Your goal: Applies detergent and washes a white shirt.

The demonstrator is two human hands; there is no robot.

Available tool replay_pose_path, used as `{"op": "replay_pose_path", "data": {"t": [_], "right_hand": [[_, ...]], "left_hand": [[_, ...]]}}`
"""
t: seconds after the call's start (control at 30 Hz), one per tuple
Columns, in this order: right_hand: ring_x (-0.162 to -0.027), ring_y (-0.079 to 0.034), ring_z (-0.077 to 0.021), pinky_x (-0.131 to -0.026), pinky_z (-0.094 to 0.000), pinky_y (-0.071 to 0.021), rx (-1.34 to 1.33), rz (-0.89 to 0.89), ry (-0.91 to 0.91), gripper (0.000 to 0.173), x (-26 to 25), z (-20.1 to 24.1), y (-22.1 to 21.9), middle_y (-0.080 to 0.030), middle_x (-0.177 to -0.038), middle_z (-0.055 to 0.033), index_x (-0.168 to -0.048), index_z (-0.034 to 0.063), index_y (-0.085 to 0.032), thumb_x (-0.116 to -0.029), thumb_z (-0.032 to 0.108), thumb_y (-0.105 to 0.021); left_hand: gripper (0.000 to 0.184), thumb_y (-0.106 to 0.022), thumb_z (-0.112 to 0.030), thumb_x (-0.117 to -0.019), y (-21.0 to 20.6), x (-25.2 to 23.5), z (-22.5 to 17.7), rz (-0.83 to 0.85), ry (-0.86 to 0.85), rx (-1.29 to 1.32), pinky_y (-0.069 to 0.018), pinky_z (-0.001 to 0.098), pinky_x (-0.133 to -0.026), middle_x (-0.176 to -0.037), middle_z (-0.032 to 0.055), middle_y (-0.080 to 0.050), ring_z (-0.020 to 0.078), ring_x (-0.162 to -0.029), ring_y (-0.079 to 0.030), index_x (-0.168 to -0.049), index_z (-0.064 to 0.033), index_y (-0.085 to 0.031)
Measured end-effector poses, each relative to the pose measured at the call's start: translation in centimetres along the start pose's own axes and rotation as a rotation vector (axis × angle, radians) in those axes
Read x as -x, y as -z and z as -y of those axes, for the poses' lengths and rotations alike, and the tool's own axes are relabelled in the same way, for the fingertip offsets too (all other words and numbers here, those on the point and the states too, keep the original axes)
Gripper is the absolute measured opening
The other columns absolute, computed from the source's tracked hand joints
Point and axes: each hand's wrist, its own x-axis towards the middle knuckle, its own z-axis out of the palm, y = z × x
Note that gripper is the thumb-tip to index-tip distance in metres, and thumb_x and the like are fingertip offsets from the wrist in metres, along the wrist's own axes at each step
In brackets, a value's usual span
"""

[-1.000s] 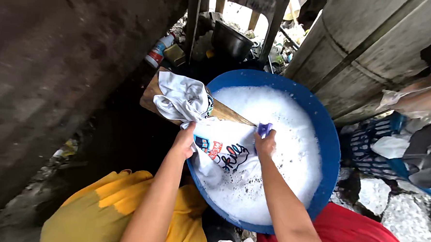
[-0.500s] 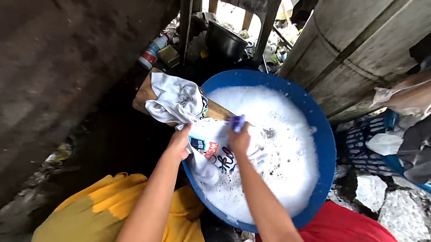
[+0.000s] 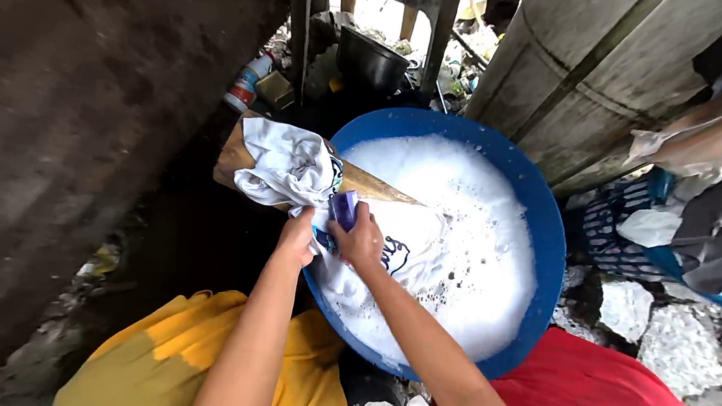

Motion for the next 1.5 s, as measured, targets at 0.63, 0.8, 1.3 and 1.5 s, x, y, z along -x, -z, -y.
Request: {"op": "replay_pose_path", "data": {"t": [0.63, 0.8, 1.3, 1.5], "right_hand": [[-0.114, -0.064, -0.0508, -0.093, -0.0685, -0.0502, -0.002, -0.314, -0.331, 0.069, -5.9, -10.7, 7.5, -0.065, -0.122, -0.0322, -0.147, 0.0012, -0.044, -0.0939, 0.034, -0.074], [-0.11, -0.066, -0.0466, -0.089, -0.0656, -0.0534, -0.037, -0.053, -0.022, 0.067, -1.8, -0.1, 0.4, -0.066, -0.122, -0.0291, -0.145, 0.0017, -0.048, -0.0932, 0.035, -0.073], [-0.101, -0.064, -0.0362, -0.091, -0.0547, -0.0519, 0.127, 0.782, 0.073, 0.048, 0.9, -10.8, 9.4, -0.065, -0.113, -0.0277, -0.13, -0.0097, -0.056, -0.087, 0.003, -0.075], [-0.133, -0.051, -0.0516, -0.107, -0.0728, -0.0367, 0.56, 0.742, -0.11, 0.058, 5.6, -14.5, 4.8, -0.056, -0.14, -0.0328, -0.142, -0.0027, -0.054, -0.0917, 0.018, -0.074]], "left_hand": [[0.051, -0.043, -0.04, -0.11, -0.2, -0.5, -0.1, 0.006, -0.012, 0.054, -0.0466, 0.0537, -0.106, -0.147, 0.0163, -0.052, 0.0292, -0.132, -0.053, -0.151, -0.0093, -0.041], [0.049, -0.041, -0.04, -0.1102, -0.3, -0.5, -0.1, 0.005, -0.022, 0.054, -0.0499, 0.051, -0.102, -0.14, 0.0142, -0.057, 0.0262, -0.125, -0.058, -0.148, -0.0092, -0.044], [0.05, -0.044, -0.04, -0.1096, -0.1, -0.6, 0.2, 0.013, -0.039, 0.036, -0.0468, 0.0547, -0.105, -0.146, 0.0162, -0.052, 0.0294, -0.132, -0.053, -0.149, -0.0086, -0.043], [0.054, -0.044, -0.042, -0.1091, 0.1, -0.2, 0.2, 0.04, -0.042, 0.0, -0.0442, 0.0553, -0.107, -0.149, 0.0169, -0.049, 0.0312, -0.135, -0.05, -0.152, -0.0093, -0.039]]}}
